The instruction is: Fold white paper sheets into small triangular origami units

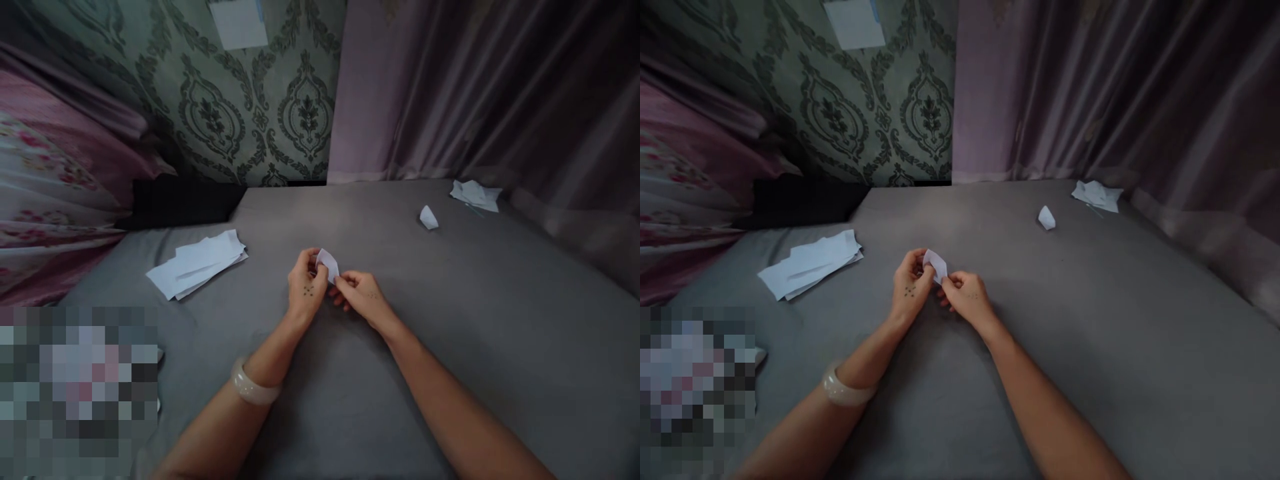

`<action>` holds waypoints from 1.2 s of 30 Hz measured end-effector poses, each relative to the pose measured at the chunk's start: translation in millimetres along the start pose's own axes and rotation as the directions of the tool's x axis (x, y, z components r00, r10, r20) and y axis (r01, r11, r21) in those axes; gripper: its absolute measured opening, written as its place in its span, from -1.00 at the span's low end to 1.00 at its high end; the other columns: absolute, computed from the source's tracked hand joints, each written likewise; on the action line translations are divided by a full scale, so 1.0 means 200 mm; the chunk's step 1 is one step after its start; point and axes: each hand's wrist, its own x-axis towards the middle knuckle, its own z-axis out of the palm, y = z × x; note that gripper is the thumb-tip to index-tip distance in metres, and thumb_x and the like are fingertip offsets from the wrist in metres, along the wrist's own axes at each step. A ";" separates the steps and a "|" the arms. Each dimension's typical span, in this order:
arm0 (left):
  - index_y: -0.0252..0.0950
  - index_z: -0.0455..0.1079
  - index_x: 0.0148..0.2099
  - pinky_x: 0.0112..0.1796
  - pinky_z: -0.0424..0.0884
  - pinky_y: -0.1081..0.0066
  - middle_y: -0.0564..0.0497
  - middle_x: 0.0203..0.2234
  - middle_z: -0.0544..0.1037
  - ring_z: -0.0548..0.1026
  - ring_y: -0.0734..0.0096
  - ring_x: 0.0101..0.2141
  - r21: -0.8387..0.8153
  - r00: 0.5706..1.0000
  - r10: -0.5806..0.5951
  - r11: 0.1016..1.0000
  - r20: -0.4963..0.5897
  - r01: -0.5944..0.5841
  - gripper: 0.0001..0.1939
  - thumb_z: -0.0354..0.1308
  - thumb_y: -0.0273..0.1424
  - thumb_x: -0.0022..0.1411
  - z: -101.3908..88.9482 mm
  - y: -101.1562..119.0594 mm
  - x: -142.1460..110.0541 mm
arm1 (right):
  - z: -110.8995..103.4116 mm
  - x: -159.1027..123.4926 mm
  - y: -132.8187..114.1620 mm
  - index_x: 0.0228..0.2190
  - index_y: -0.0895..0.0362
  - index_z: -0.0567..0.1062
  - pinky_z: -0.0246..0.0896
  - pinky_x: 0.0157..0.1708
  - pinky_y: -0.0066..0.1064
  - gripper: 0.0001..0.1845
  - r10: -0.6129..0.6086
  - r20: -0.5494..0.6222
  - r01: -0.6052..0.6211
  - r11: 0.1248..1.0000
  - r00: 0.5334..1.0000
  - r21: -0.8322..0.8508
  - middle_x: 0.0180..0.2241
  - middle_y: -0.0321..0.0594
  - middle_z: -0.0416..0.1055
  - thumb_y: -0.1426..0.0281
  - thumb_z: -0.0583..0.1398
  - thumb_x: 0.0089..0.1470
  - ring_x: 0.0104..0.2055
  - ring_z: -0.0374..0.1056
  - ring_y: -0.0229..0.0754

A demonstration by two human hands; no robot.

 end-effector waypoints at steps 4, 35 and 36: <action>-0.29 0.32 0.01 -0.40 0.34 0.55 0.03 -0.38 0.48 0.41 0.51 -0.41 -0.034 0.995 0.000 0.999 0.097 0.003 -0.61 -0.02 -0.52 0.10 0.01 0.01 0.00 | -0.01 0.02 0.02 -0.47 0.18 0.46 0.14 -0.74 -0.58 -0.84 -0.030 -0.103 0.024 0.998 0.994 -0.052 -0.56 -0.22 0.48 0.38 0.12 0.02 -0.64 0.35 -0.32; -0.43 0.42 -0.26 -0.57 0.39 0.54 0.04 -0.53 0.49 0.42 0.52 -0.59 -0.336 0.927 -0.357 0.864 0.116 0.375 -0.71 0.06 -0.51 -0.11 0.03 -0.01 0.02 | -0.02 -0.02 0.02 -0.11 0.10 0.37 0.11 -0.45 -0.45 -0.71 -0.366 -0.179 0.249 0.849 0.914 -0.466 -0.56 -0.35 0.38 0.45 0.06 0.09 -0.52 0.29 -0.24; -0.44 0.42 -0.28 -0.58 0.38 0.54 0.03 -0.54 0.49 0.42 0.52 -0.60 -0.343 0.925 -0.364 0.859 0.111 0.379 -0.73 0.06 -0.51 -0.12 0.03 -0.02 0.02 | -0.02 -0.03 0.02 -0.09 0.09 0.35 0.12 -0.44 -0.45 -0.71 -0.380 -0.158 0.273 0.846 0.911 -0.458 -0.56 -0.35 0.39 0.41 0.06 0.12 -0.51 0.30 -0.24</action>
